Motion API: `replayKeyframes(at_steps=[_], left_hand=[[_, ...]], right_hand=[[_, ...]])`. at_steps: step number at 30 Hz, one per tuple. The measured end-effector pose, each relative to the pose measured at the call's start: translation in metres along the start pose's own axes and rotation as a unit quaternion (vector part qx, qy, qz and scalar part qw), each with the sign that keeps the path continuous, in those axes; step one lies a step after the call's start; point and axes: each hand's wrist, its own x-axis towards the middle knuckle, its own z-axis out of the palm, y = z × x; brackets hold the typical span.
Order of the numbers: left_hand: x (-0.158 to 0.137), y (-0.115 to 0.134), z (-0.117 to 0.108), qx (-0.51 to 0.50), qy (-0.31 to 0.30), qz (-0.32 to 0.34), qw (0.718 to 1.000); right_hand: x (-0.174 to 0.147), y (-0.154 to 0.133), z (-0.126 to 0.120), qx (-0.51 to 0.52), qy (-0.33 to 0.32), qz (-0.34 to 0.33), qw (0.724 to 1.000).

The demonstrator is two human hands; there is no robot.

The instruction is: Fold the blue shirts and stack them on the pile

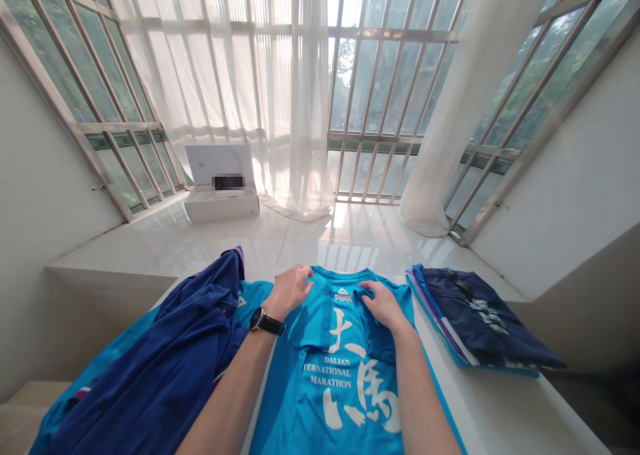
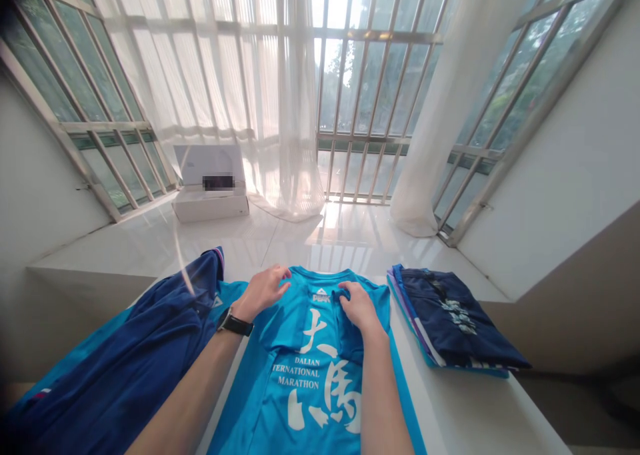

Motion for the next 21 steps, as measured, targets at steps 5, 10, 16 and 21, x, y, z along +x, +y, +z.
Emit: replayKeyframes(at_steps=[5, 10, 16, 21], left_hand=[[-0.007, 0.057, 0.022, -0.062, -0.073, 0.098, 0.991], [-0.018, 0.082, 0.04, -0.08, -0.14, 0.145, 0.976], [-0.024, 0.09, 0.046, -0.082, -0.152, 0.217, 0.961], [-0.029, 0.101, 0.048, -0.086, -0.137, 0.253, 0.954]], right_hand=[[0.004, -0.003, 0.003, -0.007, 0.017, 0.001, 1.0], [0.005, -0.01, 0.002, -0.014, 0.024, 0.0, 1.0], [0.017, -0.004, -0.017, -0.078, 0.003, -0.003, 0.997], [0.03, 0.018, -0.056, -0.167, -0.051, 0.019, 0.984]])
